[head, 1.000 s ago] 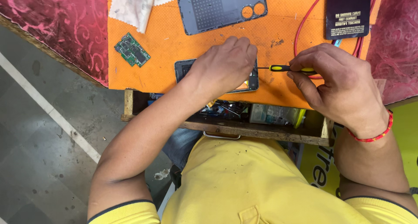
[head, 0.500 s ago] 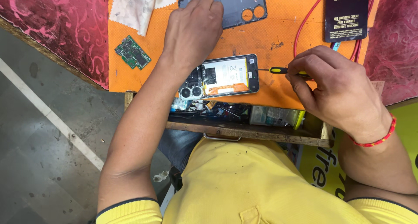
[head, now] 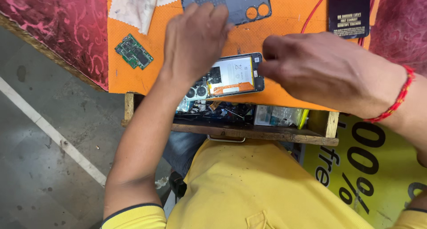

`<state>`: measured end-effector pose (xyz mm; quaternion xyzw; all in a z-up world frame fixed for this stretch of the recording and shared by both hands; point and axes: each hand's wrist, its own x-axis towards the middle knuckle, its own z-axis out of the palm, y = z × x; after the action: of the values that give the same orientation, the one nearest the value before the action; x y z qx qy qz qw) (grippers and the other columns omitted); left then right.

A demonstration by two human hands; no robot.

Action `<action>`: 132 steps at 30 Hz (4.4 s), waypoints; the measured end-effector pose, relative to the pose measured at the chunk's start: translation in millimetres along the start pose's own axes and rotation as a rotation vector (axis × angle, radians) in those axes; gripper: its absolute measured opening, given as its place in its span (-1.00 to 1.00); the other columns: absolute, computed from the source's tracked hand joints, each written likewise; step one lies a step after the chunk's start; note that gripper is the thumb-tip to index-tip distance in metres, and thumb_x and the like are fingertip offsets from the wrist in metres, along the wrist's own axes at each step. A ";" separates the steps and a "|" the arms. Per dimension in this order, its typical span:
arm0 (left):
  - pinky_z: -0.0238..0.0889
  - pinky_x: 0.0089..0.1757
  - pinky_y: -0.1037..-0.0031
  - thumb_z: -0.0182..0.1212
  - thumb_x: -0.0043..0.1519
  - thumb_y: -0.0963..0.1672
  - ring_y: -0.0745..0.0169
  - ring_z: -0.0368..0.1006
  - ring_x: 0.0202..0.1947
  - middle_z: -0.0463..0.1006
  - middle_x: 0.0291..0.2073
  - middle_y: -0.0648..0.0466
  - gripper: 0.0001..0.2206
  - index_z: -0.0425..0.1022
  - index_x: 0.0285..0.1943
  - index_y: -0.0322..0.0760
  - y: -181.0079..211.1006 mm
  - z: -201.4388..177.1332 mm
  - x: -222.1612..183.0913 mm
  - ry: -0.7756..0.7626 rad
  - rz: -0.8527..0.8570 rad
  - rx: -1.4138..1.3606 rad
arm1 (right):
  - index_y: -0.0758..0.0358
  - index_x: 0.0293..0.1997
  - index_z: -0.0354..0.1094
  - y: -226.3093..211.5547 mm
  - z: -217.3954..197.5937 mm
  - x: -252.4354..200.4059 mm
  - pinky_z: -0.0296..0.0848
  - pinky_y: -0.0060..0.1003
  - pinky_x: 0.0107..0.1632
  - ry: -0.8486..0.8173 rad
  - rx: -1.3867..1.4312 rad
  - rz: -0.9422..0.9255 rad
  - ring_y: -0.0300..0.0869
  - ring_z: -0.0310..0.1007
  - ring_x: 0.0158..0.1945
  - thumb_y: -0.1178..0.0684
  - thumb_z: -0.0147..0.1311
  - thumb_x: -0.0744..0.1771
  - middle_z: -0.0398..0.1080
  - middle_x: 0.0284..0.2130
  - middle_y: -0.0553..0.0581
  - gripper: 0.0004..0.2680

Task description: The person uses a screwdriver to pry and separate the smartphone screen from the frame, then removes the SIM card tray with a tool. The person handles the phone and SIM tray while working at a cluttered repair bench.

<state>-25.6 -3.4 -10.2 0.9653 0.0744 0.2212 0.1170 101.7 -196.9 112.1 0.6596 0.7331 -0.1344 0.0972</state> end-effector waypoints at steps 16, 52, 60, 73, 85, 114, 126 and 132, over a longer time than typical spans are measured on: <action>0.02 0.25 -0.19 0.37 0.11 0.17 -0.13 0.20 0.34 0.35 0.33 -0.07 -0.28 0.39 0.35 -0.28 65.0 0.3 -78.7 -0.142 -0.084 0.029 | 0.08 -0.02 0.38 21.9 12.3 11.2 0.58 -0.09 -0.18 -0.305 -0.056 0.195 0.03 0.57 -0.18 -0.13 -0.01 0.37 0.48 -0.20 0.08 -0.80; 0.02 0.24 -0.18 0.37 0.12 0.13 -0.17 0.24 0.27 0.36 0.24 -0.12 -0.35 0.42 0.30 -0.25 56.4 -3.2 -67.1 -0.130 -0.081 -0.035 | 0.09 0.08 0.38 16.1 -9.9 18.1 0.59 -0.16 -0.17 -0.189 0.034 0.142 0.00 0.57 -0.16 0.07 -0.01 0.30 0.45 -0.10 0.08 -0.76; 0.02 0.26 -0.14 0.37 0.14 0.13 -0.15 0.23 0.27 0.35 0.23 -0.11 -0.35 0.39 0.32 -0.25 59.5 -4.5 -67.8 -0.119 -0.110 -0.032 | 0.11 0.03 0.32 14.1 -13.6 22.4 0.59 -0.14 -0.18 -0.241 0.005 0.152 0.01 0.56 -0.16 0.08 -0.05 0.35 0.42 -0.15 0.13 -0.84; 0.01 0.28 -0.15 0.37 0.17 0.12 -0.17 0.22 0.29 0.33 0.25 -0.11 -0.36 0.38 0.33 -0.26 59.1 -5.8 -67.6 -0.105 -0.103 -0.050 | 0.15 0.04 0.30 7.4 -23.3 25.1 0.57 -0.10 -0.20 -0.257 0.017 0.271 0.06 0.57 -0.20 0.00 -0.07 0.37 0.46 -0.16 0.15 -0.82; 0.26 -0.02 0.11 0.36 0.14 -0.17 -0.05 0.37 -0.02 0.45 -0.07 -0.01 -0.63 0.48 0.13 -0.31 62.1 -0.1 -36.5 -0.061 -0.011 -0.300 | 0.23 0.04 0.28 26.9 3.8 20.1 0.53 -0.05 -0.28 -0.058 0.134 0.172 0.12 0.56 -0.26 0.01 0.02 0.35 0.48 -0.20 0.20 -0.79; 0.40 -0.37 0.34 0.21 0.06 -0.20 0.11 0.47 -0.14 0.48 -0.36 0.09 -0.98 0.52 -0.41 -0.27 51.2 8.0 16.3 -0.306 0.331 0.006 | 0.48 -0.05 0.35 19.4 45.2 -58.0 0.58 -0.25 -0.14 0.648 0.518 0.286 -0.03 0.61 -0.15 0.27 0.30 0.27 0.50 -0.26 0.27 -0.77; 0.41 -0.47 0.33 0.08 0.19 -0.14 0.12 0.49 -0.29 0.47 -0.39 0.02 -0.88 0.46 -0.29 -0.31 57.0 27.1 14.4 -0.401 0.306 0.122 | 0.44 -0.08 0.34 15.5 63.1 -58.6 0.58 -0.28 -0.16 0.721 0.560 0.321 -0.08 0.60 -0.21 0.25 0.35 0.27 0.52 -0.26 0.23 -0.76; 0.47 -0.38 0.23 0.04 0.22 -0.17 -0.04 0.51 -0.24 0.50 -0.32 -0.10 -0.86 0.45 -0.25 -0.40 56.4 34.6 14.8 -0.462 0.222 -0.008 | 0.42 -0.07 0.34 13.0 65.3 -61.9 0.57 -0.28 -0.14 0.736 0.559 0.328 -0.09 0.60 -0.21 0.25 0.35 0.28 0.52 -0.27 0.21 -0.76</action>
<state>8.2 -61.4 -19.7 0.9920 -0.0616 0.0066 0.1098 119.3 -275.2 69.3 0.7710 0.5408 -0.0668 -0.3295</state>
